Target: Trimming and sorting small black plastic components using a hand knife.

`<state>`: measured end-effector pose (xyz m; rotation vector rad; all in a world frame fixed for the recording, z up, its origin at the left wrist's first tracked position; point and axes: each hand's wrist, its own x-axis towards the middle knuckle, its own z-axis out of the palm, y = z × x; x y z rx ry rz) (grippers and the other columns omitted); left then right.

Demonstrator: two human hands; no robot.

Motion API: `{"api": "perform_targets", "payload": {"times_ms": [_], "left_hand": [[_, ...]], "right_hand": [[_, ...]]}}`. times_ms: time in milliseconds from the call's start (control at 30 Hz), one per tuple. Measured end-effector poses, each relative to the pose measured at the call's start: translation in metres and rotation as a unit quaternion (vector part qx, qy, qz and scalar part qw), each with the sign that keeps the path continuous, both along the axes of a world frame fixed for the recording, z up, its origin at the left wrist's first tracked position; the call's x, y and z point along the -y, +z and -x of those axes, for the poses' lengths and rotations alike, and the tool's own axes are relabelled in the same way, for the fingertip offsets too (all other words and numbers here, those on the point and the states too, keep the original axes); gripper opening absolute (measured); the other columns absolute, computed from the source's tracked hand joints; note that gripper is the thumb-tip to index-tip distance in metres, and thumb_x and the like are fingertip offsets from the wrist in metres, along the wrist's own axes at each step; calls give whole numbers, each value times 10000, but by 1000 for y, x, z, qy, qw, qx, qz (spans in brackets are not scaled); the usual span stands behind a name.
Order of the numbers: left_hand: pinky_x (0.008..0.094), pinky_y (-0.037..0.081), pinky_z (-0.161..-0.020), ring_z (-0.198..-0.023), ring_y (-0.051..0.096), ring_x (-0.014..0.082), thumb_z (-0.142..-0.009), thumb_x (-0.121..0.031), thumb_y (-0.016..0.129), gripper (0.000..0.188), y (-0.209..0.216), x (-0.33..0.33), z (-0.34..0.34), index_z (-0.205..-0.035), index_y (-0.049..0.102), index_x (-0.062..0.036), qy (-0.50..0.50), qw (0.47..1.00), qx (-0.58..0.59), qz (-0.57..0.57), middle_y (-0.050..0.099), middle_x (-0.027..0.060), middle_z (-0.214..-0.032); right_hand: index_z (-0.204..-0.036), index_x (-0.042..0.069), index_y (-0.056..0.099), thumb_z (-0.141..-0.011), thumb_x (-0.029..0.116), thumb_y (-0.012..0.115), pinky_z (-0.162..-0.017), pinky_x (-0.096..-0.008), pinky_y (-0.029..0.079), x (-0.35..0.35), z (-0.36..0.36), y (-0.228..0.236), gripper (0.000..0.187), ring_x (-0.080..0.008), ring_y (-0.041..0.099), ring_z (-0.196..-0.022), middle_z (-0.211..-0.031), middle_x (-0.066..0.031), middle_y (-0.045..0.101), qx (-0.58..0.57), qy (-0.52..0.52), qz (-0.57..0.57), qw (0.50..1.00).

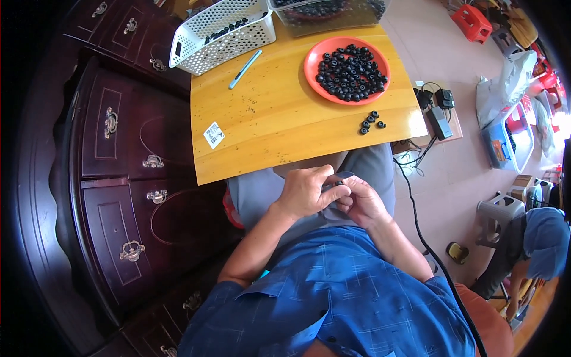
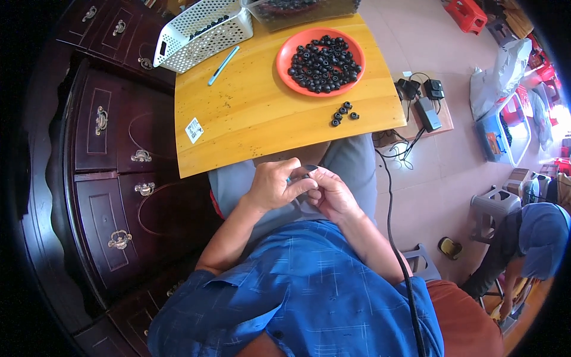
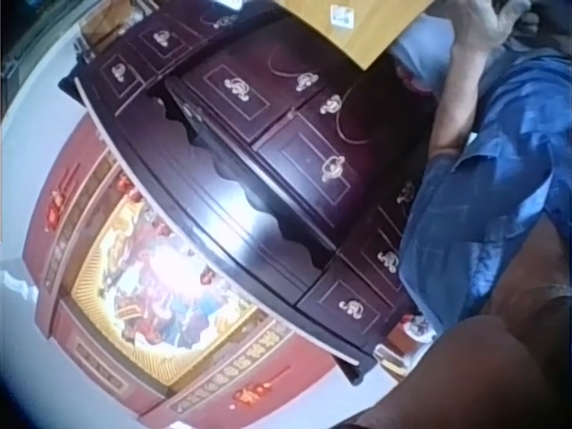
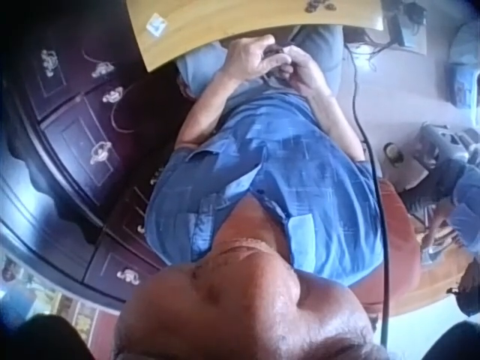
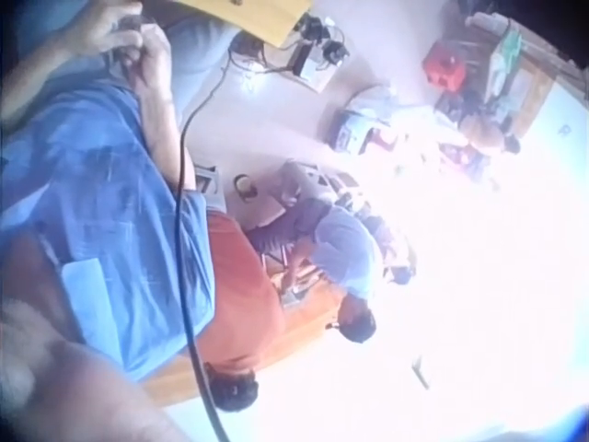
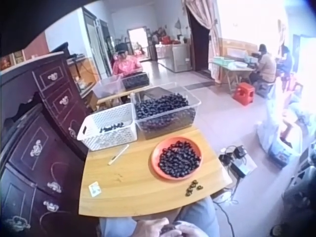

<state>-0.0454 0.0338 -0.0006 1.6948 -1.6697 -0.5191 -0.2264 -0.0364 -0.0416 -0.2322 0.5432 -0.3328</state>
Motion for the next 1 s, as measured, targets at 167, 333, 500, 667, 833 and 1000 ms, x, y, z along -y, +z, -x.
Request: {"api": "perform_targets", "payload": {"times_ms": [167, 333, 500, 667, 833, 1000], "left_hand": [[468, 535, -553, -658, 708, 365, -919, -580, 734, 545, -4, 1, 1, -788, 603, -67, -3, 999, 44, 11, 698, 132, -708], [465, 526, -532, -635, 699, 364, -935, -578, 714, 550, -12, -6, 6, -750, 593, -75, 21, 999, 45, -12, 688, 127, -683], [456, 528, -537, -640, 701, 358, -937, -559, 723, 524, -16, -5, 10, -756, 609, -81, 24, 1000, 12, -5, 692, 136, -691], [453, 528, -551, -654, 703, 363, -953, -509, 729, 464, 0, 5, 11, -808, 632, -80, 5, 1000, -27, 10, 704, 143, -721], [496, 548, -653, -777, 718, 396, -1007, -351, 675, 283, 14, 18, 0, -980, 626, -74, 60, 998, 6, -1, 731, 165, -849], [546, 541, -722, -840, 705, 411, -1026, -261, 610, 180, 11, 30, -36, -1015, 599, -82, 124, 981, 147, -40, 721, 155, -934]], "right_hand": [[-1031, 109, 643, -1054, 206, 627, -578, -233, 413, 2, 1, -2, 101, -62, 481, -624, -779, 40, 566, -24, 10, -8, 1000], [-998, 121, 627, -1042, 178, 624, -570, -231, 406, 2, 2, -4, 72, -60, 453, -602, -769, 47, 542, -23, 15, -22, 999], [-1077, 101, 643, -1024, 162, 635, -592, -234, 431, 1, 3, -9, 82, -77, 504, -648, -800, 30, 573, 29, -3, -55, 998], [-1135, 62, 650, -1043, 209, 642, -692, -278, 556, 9, 4, -5, 174, -136, 633, -761, -898, -24, 648, 19, -53, -14, 998], [-1151, 54, 602, -1084, 241, 610, -769, -282, 621, 25, 22, -25, 198, -185, 717, -913, -1033, -83, 672, 104, -60, 42, 992], [-1178, 49, 606, -1088, 214, 601, -821, -303, 649, 33, 29, -45, 187, -220, 745, -947, -1248, -166, 686, 136, -95, 9, 986]]}}
